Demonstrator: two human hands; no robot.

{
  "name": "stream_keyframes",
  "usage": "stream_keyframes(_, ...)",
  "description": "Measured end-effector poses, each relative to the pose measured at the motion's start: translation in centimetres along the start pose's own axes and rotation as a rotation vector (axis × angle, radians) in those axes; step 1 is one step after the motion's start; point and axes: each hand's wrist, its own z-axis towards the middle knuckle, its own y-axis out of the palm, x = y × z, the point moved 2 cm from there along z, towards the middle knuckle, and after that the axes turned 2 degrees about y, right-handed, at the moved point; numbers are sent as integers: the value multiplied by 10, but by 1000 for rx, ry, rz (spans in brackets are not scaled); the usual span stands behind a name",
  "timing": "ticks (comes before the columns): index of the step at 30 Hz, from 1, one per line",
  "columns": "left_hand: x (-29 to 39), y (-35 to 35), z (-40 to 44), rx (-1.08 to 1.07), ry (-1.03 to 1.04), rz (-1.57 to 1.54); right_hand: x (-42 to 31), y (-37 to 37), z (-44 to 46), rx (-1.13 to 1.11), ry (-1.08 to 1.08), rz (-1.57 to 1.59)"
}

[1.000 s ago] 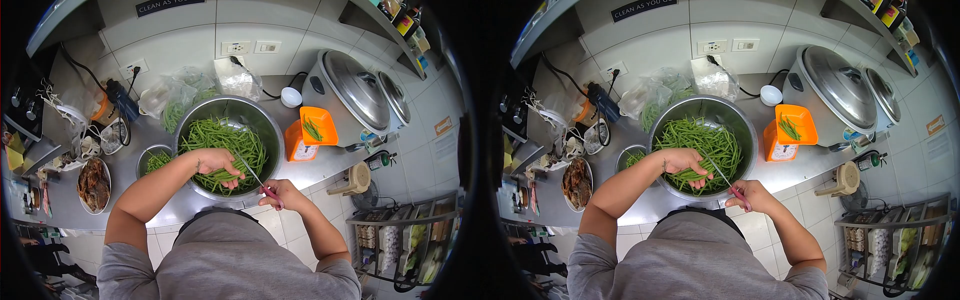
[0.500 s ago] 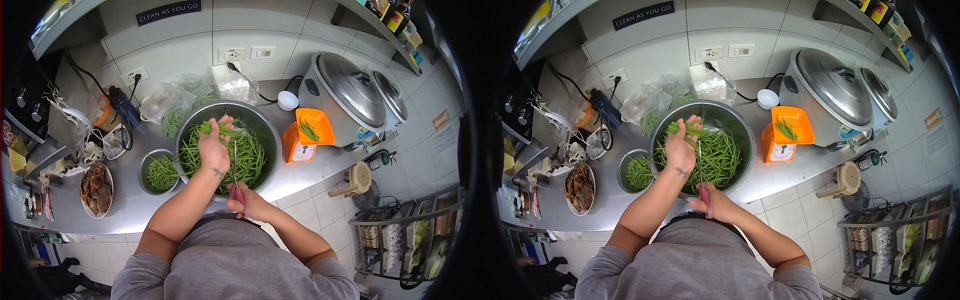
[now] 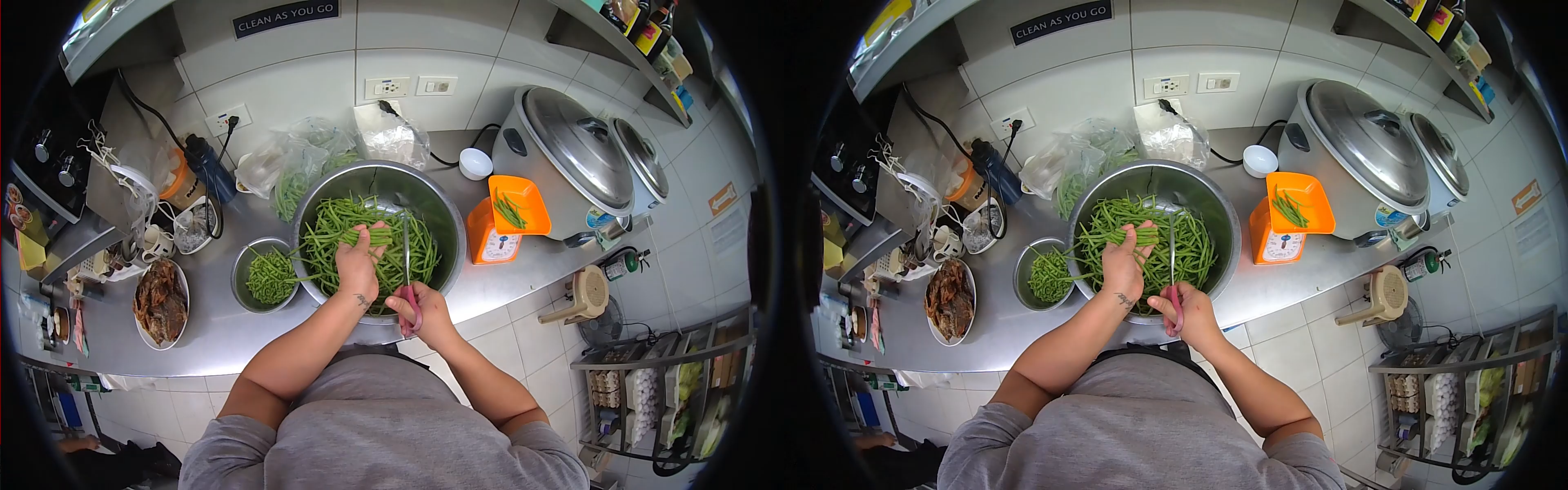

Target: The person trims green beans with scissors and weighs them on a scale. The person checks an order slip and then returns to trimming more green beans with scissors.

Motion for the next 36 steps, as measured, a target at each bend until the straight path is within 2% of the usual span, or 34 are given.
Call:
stream_keyframes(5, 11, 3, 22, 63, -4, -99, 3, 5, -8, -108, 66, 54)
stream_keyframes(8, 18, 17, 32, 67, 28, -266, 6, 14, -12, -304, 123, -141)
stream_keyframes(11, 15, 27, 35, 82, 58, -227, -2, 22, -9, -303, 76, -128)
stream_keyframes(15, 6, 30, 26, 7, 16, -257, -11, 18, -4, -108, 5, -78)
stream_keyframes(17, 6, 28, 26, 13, 13, -267, -9, 14, -5, -82, -15, -52)
stream_keyframes(20, 12, 20, 29, -30, -2, -111, -7, -1, -11, -9, -51, 56)
stream_keyframes(21, 21, 21, 25, -137, -13, 107, -9, -10, -13, -11, -53, 54)
stream_keyframes(22, 26, 20, 23, -245, -28, 329, -11, -19, -15, 8, -110, -68)
stream_keyframes(23, 27, 16, 25, -247, -33, 333, -14, -27, -19, 30, -164, -186)
stream_keyframes(24, 28, 15, 26, -359, 32, 579, -23, -34, -24, -18, -147, -317)
stream_keyframes(25, 29, 17, 24, -472, 97, 825, -31, -35, -25, -13, -141, -309)
stream_keyframes(26, 28, 20, 21, -467, 145, 943, -36, -35, -25, -26, -105, -430)
stream_keyframes(27, 23, 20, 21, -473, 142, 948, -39, -35, -24, -41, -70, -553)
stream_keyframes(28, 19, 20, 21, -483, 188, 1008, -38, -35, -23, -39, -69, -548)
stream_keyframes(30, 15, 23, 21, -480, 271, 1121, -36, -35, -20, 12, -172, -644)
stream_keyframes(34, 15, 33, 17, -470, 274, 1212, -20, -44, -13, 0, -179, -630)
stream_keyframes(36, 15, 33, 20, -433, 186, 1264, -15, -53, -12, -15, -128, -497)
